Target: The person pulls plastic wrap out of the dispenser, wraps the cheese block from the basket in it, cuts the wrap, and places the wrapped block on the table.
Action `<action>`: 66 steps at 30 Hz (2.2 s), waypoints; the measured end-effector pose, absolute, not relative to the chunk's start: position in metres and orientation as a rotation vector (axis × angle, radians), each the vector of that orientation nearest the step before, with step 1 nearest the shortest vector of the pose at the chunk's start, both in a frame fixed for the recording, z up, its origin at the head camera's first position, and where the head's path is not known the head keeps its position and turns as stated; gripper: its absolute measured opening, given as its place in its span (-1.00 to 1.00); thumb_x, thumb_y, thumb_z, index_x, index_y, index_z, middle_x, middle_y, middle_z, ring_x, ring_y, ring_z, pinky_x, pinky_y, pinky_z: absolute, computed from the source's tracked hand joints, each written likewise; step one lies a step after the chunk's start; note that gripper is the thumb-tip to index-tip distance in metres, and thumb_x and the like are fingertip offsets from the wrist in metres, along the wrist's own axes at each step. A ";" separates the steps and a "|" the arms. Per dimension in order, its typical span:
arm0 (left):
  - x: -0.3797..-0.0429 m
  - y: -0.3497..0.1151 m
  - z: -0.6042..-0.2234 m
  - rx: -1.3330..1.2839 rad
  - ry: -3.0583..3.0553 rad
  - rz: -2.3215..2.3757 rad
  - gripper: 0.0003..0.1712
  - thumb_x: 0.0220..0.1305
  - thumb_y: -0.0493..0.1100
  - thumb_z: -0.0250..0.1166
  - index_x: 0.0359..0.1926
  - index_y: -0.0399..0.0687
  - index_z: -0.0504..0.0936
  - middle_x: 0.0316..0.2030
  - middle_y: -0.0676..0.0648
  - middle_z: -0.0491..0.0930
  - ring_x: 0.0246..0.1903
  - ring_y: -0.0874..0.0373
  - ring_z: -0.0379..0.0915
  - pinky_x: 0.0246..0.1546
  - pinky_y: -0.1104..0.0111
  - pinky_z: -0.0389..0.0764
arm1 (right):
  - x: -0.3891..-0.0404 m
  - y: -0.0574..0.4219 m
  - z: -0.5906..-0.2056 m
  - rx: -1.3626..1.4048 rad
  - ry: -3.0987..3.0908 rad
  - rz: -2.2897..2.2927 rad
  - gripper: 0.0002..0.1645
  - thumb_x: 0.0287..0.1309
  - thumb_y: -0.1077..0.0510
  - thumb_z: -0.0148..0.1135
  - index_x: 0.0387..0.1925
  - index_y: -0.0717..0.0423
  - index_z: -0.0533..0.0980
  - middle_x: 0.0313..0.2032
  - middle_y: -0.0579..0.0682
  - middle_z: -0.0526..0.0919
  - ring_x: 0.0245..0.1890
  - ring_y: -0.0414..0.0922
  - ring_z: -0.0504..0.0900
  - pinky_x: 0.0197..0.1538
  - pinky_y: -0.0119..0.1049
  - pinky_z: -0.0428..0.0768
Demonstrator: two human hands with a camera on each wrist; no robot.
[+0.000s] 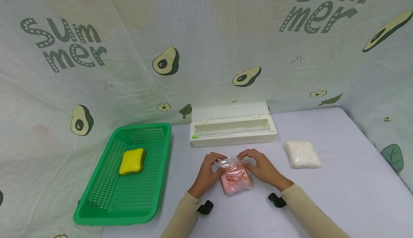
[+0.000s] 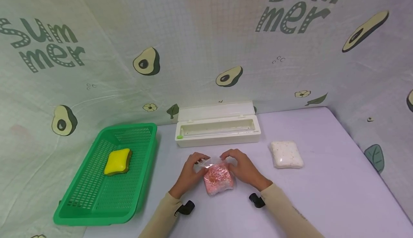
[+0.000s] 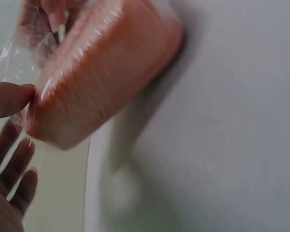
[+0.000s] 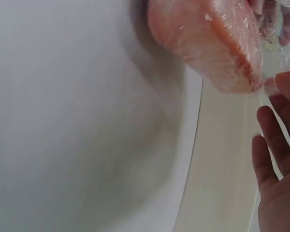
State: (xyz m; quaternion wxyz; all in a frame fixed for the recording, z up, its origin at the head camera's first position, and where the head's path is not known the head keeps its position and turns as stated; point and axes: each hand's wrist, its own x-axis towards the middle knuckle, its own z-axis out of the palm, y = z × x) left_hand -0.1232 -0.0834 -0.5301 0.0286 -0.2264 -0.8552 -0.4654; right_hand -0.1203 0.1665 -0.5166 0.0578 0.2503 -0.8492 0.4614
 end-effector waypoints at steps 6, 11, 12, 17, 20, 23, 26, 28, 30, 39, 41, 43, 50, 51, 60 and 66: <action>-0.107 -0.091 -0.515 -0.970 -2.715 -0.902 -0.57 0.28 -0.27 0.45 0.17 -0.01 0.70 0.09 0.04 0.73 0.10 0.09 0.53 0.17 0.11 0.51 | -0.112 0.180 -0.515 1.060 -2.538 1.007 -0.54 0.18 0.49 0.29 0.08 0.12 0.67 0.12 -0.02 0.74 0.15 0.03 0.66 0.17 0.10 0.58; -0.096 -0.091 -0.514 -1.107 -2.801 -0.532 -0.39 0.29 0.26 0.44 0.25 0.11 0.68 0.33 0.08 0.59 0.27 0.08 0.46 0.34 0.11 0.45 | -0.104 0.186 -0.515 1.133 -2.628 0.816 -0.62 0.30 0.05 0.40 0.10 0.08 0.69 0.25 0.00 0.67 0.25 0.05 0.60 0.23 0.12 0.55; -0.094 -0.090 -0.515 -1.113 -2.816 -0.458 -0.34 0.27 0.33 0.44 0.26 0.13 0.67 0.36 0.09 0.56 0.30 0.09 0.43 0.37 0.13 0.43 | -0.103 0.187 -0.515 1.134 -2.647 0.788 -0.55 0.27 -0.05 0.44 0.09 0.07 0.69 0.27 -0.01 0.66 0.26 0.05 0.59 0.25 0.12 0.55; -0.090 -0.085 -0.523 -1.095 -2.754 -0.314 -0.42 0.21 0.26 0.54 0.17 0.15 0.74 0.32 0.06 0.56 0.29 0.10 0.44 0.36 0.18 0.45 | -0.098 0.185 -0.517 1.119 -2.666 0.691 -0.39 0.10 -0.18 0.57 0.08 0.09 0.69 0.27 0.02 0.65 0.23 0.04 0.60 0.24 0.08 0.57; -0.089 -0.082 -0.526 -1.055 -2.743 -0.327 -0.50 0.22 0.19 0.55 0.13 0.14 0.78 0.20 0.06 0.59 0.24 0.10 0.45 0.33 0.19 0.47 | -0.096 0.181 -0.518 1.080 -2.661 0.684 -0.51 0.11 -0.02 0.59 0.02 0.11 0.69 0.23 0.04 0.68 0.18 0.04 0.63 0.20 0.07 0.60; -0.087 -0.079 -0.528 -1.025 -2.741 -0.353 -0.54 0.26 0.15 0.54 0.11 0.12 0.79 0.09 0.08 0.60 0.18 0.11 0.46 0.29 0.20 0.48 | -0.093 0.176 -0.520 1.023 -2.673 0.697 -0.55 0.06 0.12 0.60 0.01 0.14 0.69 0.19 0.06 0.70 0.15 0.04 0.64 0.17 0.07 0.61; -0.086 -0.077 -0.528 -1.008 -2.735 -0.354 -0.60 0.30 0.11 0.51 0.10 0.12 0.81 0.01 0.10 0.61 0.12 0.13 0.47 0.23 0.21 0.50 | -0.091 0.172 -0.522 0.972 -2.679 0.700 -0.46 0.02 0.17 0.62 0.07 0.17 0.67 0.14 0.05 0.72 0.13 0.03 0.65 0.17 0.06 0.61; -0.086 -0.076 -0.529 -1.002 -2.729 -0.322 -0.64 0.33 0.09 0.50 0.09 0.14 0.82 -0.02 0.11 0.63 0.09 0.14 0.48 0.20 0.22 0.50 | -0.089 0.170 -0.523 0.955 -2.665 0.682 -0.40 -0.01 0.19 0.64 0.11 0.18 0.66 0.12 0.04 0.73 0.12 0.03 0.65 0.17 0.06 0.61; -0.086 -0.075 -0.530 -1.001 -2.719 -0.273 -0.67 0.34 0.08 0.49 0.07 0.16 0.84 -0.06 0.13 0.65 0.06 0.16 0.50 0.17 0.23 0.51 | -0.089 0.168 -0.524 0.956 -2.639 0.644 -0.39 -0.03 0.20 0.65 0.11 0.16 0.66 0.13 0.04 0.72 0.13 0.03 0.65 0.18 0.05 0.61; -0.083 -0.069 -0.527 -1.006 -2.599 -0.095 -0.77 0.31 0.08 0.52 -0.06 0.20 0.83 -0.13 0.16 0.74 -0.02 0.18 0.56 0.13 0.27 0.56 | -0.086 0.164 -0.528 1.108 -2.450 0.535 -0.60 -0.08 0.23 0.66 -0.12 0.08 0.76 0.05 -0.01 0.77 -0.01 -0.04 0.73 0.12 -0.07 0.63; -0.081 -0.068 -0.525 -1.030 -2.538 0.007 -0.83 0.30 0.06 0.52 -0.13 0.22 0.79 -0.15 0.16 0.75 -0.03 0.18 0.59 0.14 0.28 0.57 | -0.086 0.164 -0.527 1.118 -2.462 0.486 -0.68 -0.05 0.20 0.64 -0.17 0.05 0.79 0.04 0.00 0.79 0.00 -0.05 0.74 0.13 -0.07 0.62; -0.078 -0.066 -0.523 -1.059 -2.483 0.111 -0.85 0.30 0.08 0.52 -0.19 0.22 0.76 -0.17 0.15 0.76 -0.04 0.18 0.62 0.14 0.27 0.58 | -0.085 0.164 -0.526 1.129 -2.487 0.425 -0.71 0.00 0.17 0.60 -0.16 0.04 0.80 0.04 0.00 0.80 0.03 -0.05 0.75 0.15 -0.06 0.61; -0.071 -0.065 -0.520 -1.093 -2.481 0.291 -0.59 0.19 0.35 0.50 -0.16 0.23 0.74 -0.12 0.14 0.73 0.04 0.16 0.58 0.15 0.25 0.53 | -0.080 0.169 -0.523 1.185 -2.567 0.358 -0.53 0.04 0.01 0.62 0.01 0.07 0.78 0.15 0.04 0.76 0.15 -0.03 0.71 0.22 0.03 0.56; -0.072 -0.065 -0.521 -1.092 -2.485 0.277 -0.60 0.20 0.33 0.52 -0.15 0.22 0.74 -0.11 0.14 0.73 0.05 0.16 0.57 0.16 0.25 0.53 | -0.080 0.170 -0.523 1.192 -2.568 0.358 -0.48 0.00 -0.01 0.64 0.03 0.07 0.77 0.17 0.04 0.75 0.16 -0.02 0.70 0.22 0.04 0.56; -0.077 -0.070 -0.522 -1.112 -2.497 0.017 -0.78 0.38 -0.01 0.46 -0.02 0.21 0.65 -0.17 0.18 0.79 -0.05 0.19 0.62 0.09 0.27 0.59 | -0.080 0.174 -0.520 1.133 -2.566 0.572 -0.51 0.05 0.21 0.61 0.08 0.11 0.73 0.14 0.01 0.72 0.09 -0.01 0.69 0.16 0.02 0.59; -0.080 -0.073 -0.511 -1.008 -2.684 -0.571 -0.86 0.46 -0.10 0.39 -0.02 0.08 0.73 -0.24 0.10 0.80 -0.10 0.17 0.63 0.07 0.21 0.57 | -0.083 0.170 -0.507 0.942 -2.618 0.906 -0.74 0.36 0.19 0.39 0.05 0.03 0.72 -0.01 -0.19 0.72 0.01 -0.12 0.66 0.11 0.03 0.60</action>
